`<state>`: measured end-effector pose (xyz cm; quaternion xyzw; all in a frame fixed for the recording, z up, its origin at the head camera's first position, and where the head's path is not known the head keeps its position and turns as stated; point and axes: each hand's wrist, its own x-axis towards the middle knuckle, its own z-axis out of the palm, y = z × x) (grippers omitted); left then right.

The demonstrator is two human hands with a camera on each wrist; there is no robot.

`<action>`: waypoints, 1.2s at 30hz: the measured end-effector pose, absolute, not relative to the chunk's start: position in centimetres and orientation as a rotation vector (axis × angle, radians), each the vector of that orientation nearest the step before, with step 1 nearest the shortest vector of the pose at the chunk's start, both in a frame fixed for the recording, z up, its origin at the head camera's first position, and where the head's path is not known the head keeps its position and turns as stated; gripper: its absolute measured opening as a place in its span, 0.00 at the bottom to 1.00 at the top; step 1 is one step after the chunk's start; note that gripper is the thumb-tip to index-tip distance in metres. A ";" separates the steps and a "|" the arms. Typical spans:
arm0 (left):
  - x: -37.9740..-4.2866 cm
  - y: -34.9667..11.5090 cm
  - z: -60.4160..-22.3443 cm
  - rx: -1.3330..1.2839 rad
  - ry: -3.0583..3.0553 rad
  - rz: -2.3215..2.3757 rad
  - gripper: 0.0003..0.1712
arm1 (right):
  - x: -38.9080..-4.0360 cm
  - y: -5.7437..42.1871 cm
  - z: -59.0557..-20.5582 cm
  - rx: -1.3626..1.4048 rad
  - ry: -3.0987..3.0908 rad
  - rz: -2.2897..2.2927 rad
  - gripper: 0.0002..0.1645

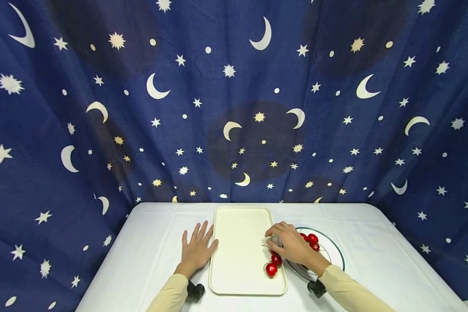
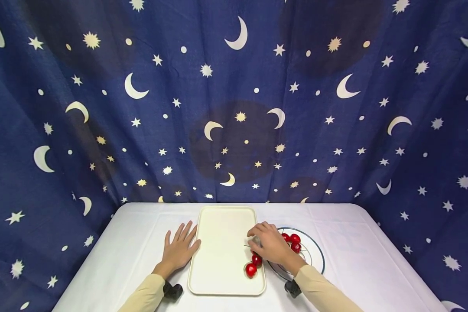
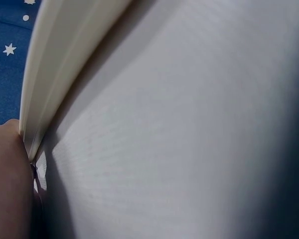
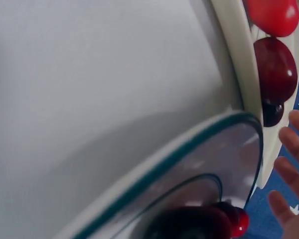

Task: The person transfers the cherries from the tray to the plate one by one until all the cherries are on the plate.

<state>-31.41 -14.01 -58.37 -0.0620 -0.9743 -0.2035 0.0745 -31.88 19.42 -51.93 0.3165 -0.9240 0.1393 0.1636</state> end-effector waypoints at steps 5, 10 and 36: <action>-31.5 -14.0 -58.3 -0.195 -2.925 -0.612 0.37 | -31.7 19.1 -52.0 0.950 -2.685 0.356 0.11; -31.3 -13.9 -57.9 -0.197 -2.944 -0.615 0.37 | -31.7 19.0 -52.1 0.983 -2.659 0.327 0.08; -31.7 -14.1 -58.7 -0.189 -2.925 -0.553 0.37 | -31.9 19.4 -52.4 1.009 -2.662 0.290 0.05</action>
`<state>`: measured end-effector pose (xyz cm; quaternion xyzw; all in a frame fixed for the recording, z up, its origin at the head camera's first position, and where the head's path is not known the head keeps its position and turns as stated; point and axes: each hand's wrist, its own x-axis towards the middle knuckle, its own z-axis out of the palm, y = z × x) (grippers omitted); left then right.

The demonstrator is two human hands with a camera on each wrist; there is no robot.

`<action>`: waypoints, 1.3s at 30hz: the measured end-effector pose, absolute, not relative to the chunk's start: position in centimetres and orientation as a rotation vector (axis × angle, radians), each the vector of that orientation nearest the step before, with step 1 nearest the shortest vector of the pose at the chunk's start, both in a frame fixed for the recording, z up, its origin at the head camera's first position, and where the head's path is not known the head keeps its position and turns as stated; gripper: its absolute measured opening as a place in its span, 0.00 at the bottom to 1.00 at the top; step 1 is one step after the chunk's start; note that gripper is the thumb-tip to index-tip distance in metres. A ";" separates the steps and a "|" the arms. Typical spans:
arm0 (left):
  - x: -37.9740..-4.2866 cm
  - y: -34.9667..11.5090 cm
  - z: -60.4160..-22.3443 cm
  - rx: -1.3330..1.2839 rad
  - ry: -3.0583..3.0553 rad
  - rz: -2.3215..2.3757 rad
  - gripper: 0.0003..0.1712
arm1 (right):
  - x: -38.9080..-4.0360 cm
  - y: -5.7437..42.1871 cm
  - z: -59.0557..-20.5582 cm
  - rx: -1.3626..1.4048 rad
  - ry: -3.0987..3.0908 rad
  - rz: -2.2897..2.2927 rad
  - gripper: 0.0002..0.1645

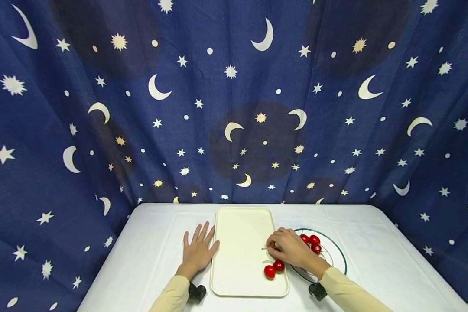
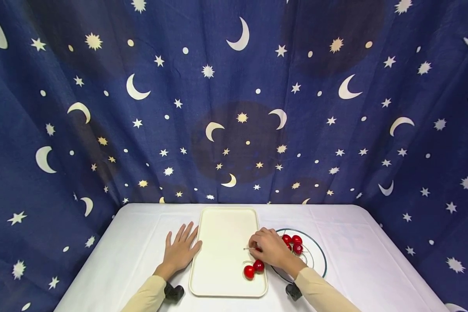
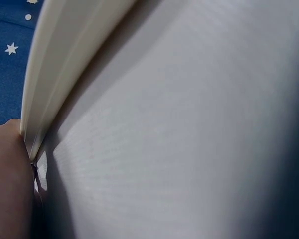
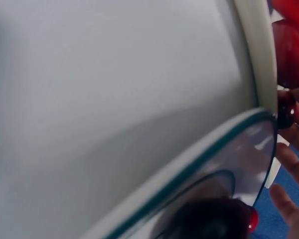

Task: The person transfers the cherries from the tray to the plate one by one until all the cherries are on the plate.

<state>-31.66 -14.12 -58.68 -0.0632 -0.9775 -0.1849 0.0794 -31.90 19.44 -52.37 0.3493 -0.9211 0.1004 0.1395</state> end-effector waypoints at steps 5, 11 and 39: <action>-31.7 -14.1 -58.8 -0.186 -2.931 -0.549 0.37 | -31.6 19.9 -52.0 1.036 -2.671 0.321 0.07; -31.7 -14.1 -58.8 -0.191 -2.920 -0.536 0.37 | -31.6 20.2 -51.9 1.079 -2.633 0.333 0.09; -31.5 -14.0 -58.3 -0.199 -2.925 -0.617 0.37 | -33.1 22.9 -51.4 0.905 -2.518 0.636 0.10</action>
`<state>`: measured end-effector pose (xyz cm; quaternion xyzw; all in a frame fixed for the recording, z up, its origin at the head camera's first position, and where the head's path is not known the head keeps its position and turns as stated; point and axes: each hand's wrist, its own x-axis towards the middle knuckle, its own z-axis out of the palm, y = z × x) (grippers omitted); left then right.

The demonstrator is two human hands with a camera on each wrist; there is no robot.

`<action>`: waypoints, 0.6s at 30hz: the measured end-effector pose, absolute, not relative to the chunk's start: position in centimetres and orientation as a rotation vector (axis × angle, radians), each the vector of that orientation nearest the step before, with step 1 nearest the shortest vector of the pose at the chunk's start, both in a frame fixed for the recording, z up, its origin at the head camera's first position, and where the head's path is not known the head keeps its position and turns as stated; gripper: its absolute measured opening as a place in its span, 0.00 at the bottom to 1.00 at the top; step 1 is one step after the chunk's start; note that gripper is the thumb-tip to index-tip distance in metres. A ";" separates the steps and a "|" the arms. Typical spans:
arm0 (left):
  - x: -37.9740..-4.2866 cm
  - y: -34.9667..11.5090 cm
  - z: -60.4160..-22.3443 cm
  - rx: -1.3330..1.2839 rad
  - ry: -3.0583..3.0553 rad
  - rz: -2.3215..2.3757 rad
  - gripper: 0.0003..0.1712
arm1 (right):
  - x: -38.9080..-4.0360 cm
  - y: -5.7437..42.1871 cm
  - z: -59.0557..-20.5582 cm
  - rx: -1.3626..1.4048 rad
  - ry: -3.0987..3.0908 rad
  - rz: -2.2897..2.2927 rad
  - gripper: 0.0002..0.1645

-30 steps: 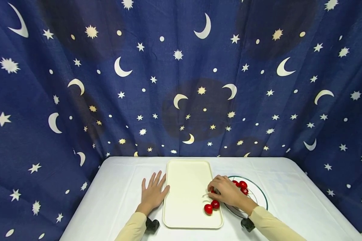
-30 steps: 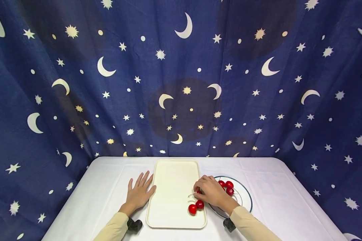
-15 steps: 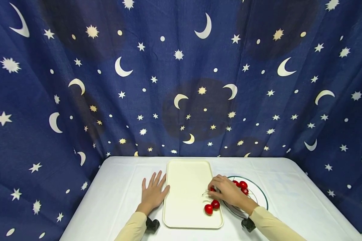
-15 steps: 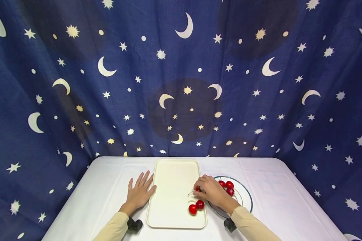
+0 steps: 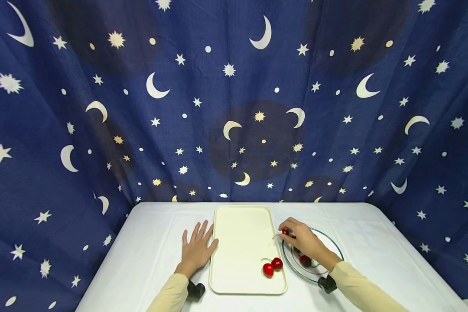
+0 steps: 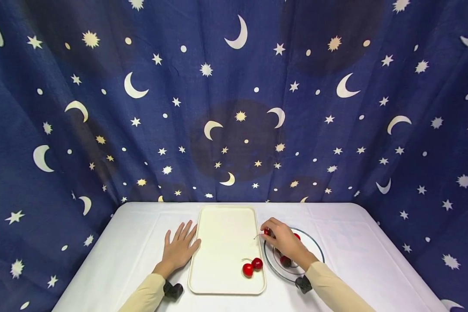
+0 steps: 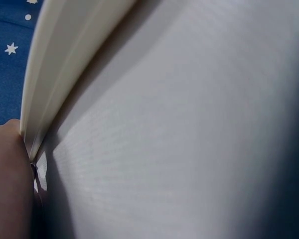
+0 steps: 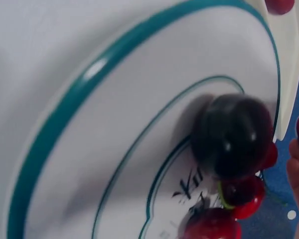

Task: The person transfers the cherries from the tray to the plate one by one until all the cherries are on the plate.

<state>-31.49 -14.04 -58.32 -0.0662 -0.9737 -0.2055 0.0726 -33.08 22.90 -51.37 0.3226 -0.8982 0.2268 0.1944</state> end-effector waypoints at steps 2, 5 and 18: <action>-31.6 -14.1 -58.4 -0.196 -2.925 -0.610 0.37 | -33.2 23.2 -51.5 0.881 -2.497 0.611 0.11; -31.5 -14.1 -58.6 -0.196 -2.917 -0.605 0.37 | -33.3 23.6 -51.7 0.846 -2.492 0.577 0.13; -31.7 -14.1 -58.6 -0.189 -2.926 -0.585 0.37 | -33.0 24.8 -52.1 0.631 -2.672 0.473 0.11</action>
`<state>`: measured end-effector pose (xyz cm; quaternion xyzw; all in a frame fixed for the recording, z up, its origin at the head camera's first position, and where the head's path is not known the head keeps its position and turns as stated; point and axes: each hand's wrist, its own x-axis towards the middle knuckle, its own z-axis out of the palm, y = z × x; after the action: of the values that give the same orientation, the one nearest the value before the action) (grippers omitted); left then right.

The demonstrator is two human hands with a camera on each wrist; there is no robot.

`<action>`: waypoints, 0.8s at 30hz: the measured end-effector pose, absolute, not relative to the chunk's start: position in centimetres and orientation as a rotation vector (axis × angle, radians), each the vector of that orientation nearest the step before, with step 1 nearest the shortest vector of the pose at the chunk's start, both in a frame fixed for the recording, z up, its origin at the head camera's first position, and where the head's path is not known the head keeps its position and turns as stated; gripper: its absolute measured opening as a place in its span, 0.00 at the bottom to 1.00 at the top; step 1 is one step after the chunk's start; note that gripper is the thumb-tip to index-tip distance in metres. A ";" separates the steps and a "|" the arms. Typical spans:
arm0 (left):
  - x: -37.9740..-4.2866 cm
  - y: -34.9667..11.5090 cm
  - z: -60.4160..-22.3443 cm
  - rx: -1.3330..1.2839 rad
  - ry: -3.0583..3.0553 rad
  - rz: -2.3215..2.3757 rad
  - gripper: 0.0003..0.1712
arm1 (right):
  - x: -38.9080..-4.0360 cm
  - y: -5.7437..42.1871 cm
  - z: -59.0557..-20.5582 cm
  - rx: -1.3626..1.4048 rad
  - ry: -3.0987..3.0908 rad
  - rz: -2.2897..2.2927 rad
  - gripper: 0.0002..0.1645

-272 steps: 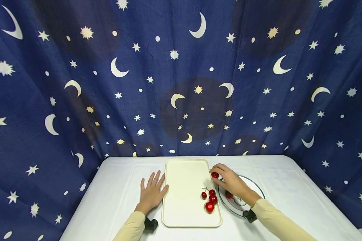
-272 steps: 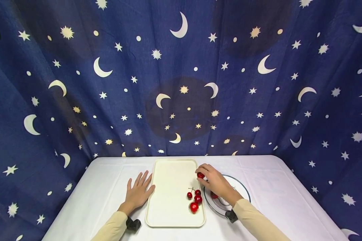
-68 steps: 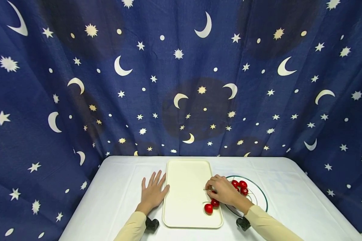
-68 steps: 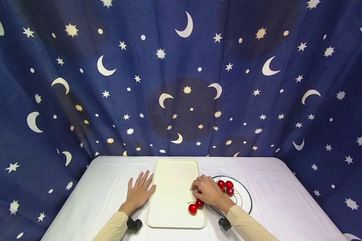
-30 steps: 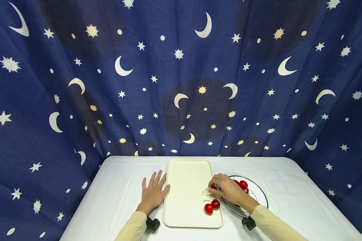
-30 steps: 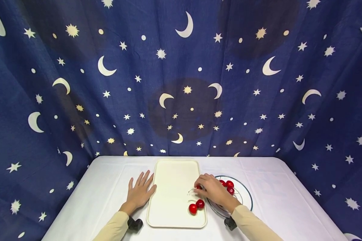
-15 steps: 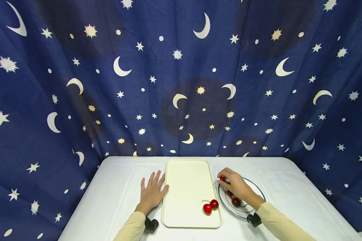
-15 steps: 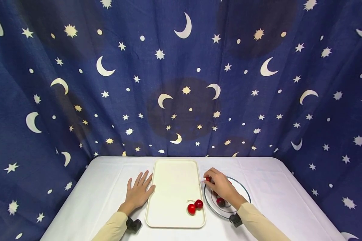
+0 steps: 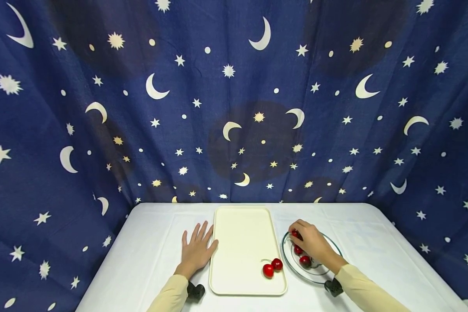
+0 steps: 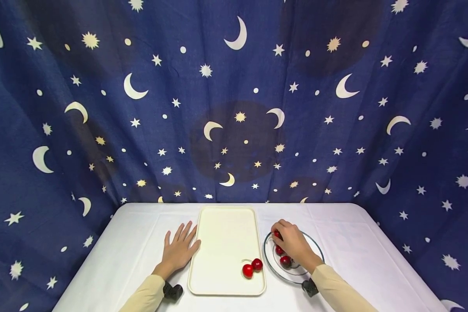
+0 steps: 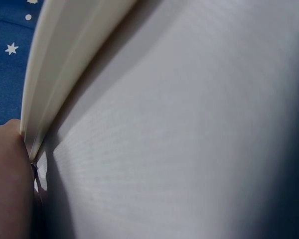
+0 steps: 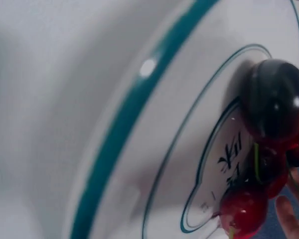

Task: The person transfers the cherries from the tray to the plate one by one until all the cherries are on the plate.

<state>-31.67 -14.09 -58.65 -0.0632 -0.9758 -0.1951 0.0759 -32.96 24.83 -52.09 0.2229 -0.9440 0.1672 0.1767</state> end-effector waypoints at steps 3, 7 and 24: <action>-31.7 -14.2 -58.6 -0.185 -2.929 -0.569 0.37 | -32.9 24.9 -52.1 0.631 -2.646 0.430 0.11; -31.6 -14.2 -58.5 -0.183 -2.931 -0.568 0.37 | -32.9 24.9 -52.3 0.644 -2.614 0.383 0.10; -31.4 -14.1 -58.5 -0.202 -2.905 -0.626 0.37 | -32.7 24.2 -52.1 0.738 -2.567 0.361 0.09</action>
<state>-31.43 -14.12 -58.53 -0.0675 -0.9720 -0.2096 0.0816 -32.66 24.18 -52.14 0.2670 -0.9288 0.1306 0.2214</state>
